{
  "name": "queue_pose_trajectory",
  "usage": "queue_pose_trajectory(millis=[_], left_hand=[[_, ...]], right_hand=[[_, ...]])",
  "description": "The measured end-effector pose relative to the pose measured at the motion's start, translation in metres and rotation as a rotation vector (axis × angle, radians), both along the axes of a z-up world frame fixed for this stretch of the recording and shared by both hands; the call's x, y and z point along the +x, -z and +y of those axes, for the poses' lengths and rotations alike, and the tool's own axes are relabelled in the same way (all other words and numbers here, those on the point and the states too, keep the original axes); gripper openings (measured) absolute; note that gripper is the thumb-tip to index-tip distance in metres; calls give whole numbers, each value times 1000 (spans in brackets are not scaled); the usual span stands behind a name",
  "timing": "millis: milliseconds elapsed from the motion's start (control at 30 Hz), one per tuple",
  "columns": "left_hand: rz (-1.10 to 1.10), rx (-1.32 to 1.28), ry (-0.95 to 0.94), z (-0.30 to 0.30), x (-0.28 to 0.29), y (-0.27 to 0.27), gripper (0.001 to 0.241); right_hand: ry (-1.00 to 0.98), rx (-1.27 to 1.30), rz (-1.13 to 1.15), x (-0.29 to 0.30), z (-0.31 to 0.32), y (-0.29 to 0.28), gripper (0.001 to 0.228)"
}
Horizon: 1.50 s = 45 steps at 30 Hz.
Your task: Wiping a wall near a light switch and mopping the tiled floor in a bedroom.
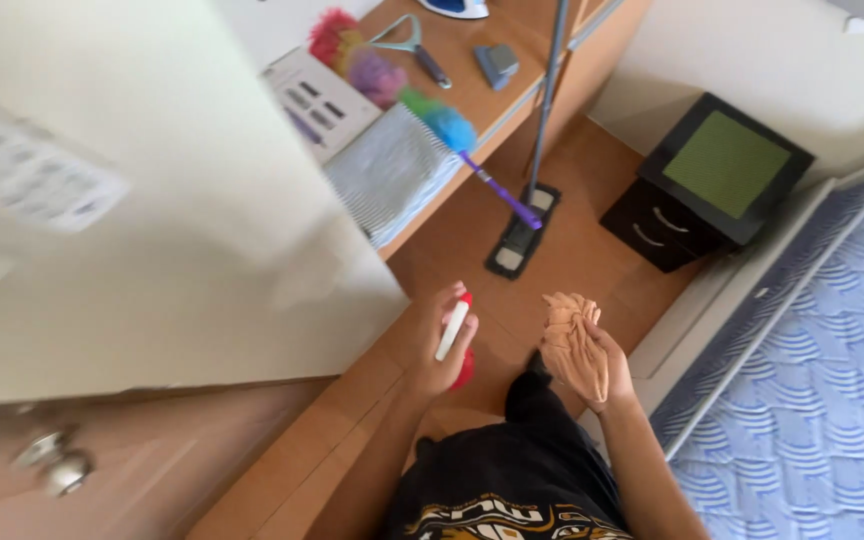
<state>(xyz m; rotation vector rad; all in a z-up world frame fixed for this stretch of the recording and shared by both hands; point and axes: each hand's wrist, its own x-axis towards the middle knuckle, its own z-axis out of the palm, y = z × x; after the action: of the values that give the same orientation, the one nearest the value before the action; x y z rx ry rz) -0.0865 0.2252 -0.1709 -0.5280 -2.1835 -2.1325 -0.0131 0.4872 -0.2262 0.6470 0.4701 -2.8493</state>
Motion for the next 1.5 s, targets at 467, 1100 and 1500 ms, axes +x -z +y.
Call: queue_pose_trajectory(millis=[467,1100,1500], left_hand=[[121,83,-438,228,-208,-19,35],[-280,340,-782,271,-517,92,40],[-172,98,-1133,329,-602,162,46]], right_hand=[[-115,228,-20,-232,232,-60,42],[-375,337,-138,-528,219,8,41],[-849,360,-200,-677,237,80,41]])
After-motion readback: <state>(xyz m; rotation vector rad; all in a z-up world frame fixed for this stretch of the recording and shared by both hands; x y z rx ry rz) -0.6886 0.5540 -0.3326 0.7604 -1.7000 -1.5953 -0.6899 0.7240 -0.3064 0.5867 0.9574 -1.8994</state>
